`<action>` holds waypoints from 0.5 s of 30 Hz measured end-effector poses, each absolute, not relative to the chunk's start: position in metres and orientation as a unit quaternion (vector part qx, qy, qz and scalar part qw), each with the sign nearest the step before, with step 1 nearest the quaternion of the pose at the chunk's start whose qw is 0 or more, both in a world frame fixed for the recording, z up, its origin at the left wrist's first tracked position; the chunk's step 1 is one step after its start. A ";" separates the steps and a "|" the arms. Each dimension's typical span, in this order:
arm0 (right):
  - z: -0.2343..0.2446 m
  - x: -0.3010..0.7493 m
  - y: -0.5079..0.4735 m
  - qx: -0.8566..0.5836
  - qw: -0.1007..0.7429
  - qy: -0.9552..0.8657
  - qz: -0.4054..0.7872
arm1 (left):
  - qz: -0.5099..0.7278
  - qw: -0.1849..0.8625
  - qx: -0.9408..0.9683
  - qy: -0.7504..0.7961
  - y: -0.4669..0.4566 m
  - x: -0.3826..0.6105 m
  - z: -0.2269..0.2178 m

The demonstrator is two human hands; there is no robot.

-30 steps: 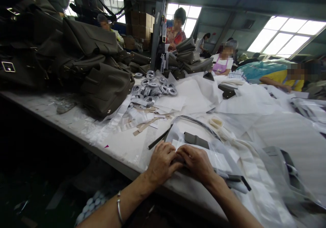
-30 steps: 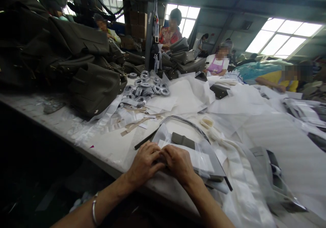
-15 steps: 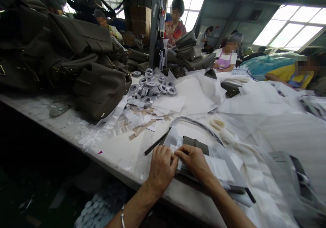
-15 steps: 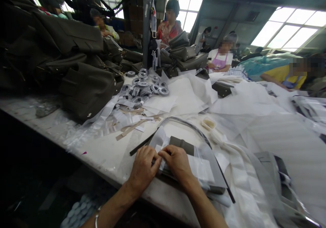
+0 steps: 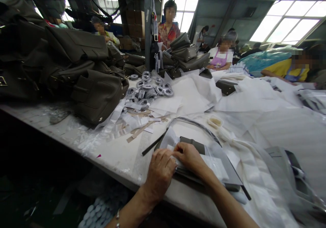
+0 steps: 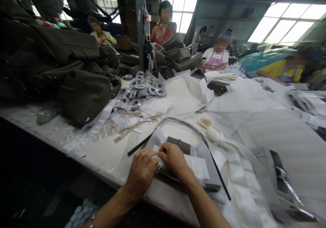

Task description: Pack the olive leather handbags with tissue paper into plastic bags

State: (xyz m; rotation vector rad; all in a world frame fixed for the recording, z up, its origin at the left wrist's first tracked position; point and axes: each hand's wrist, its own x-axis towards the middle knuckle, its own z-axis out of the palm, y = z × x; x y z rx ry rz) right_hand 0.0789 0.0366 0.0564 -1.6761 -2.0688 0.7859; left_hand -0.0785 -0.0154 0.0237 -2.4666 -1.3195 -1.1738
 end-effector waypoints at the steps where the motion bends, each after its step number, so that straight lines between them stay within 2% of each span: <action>1: 0.057 0.079 0.037 -0.594 0.178 -0.734 0.276 | -0.379 0.055 -0.827 -0.412 -0.021 -0.079 0.022; 9: 0.063 0.073 0.035 -0.613 0.160 -0.741 0.222 | -0.291 0.046 -0.840 -0.456 -0.036 -0.073 0.015; 15: 0.077 0.080 0.028 -0.616 0.205 -0.740 0.177 | -0.278 0.083 -0.837 -0.464 -0.037 -0.073 0.016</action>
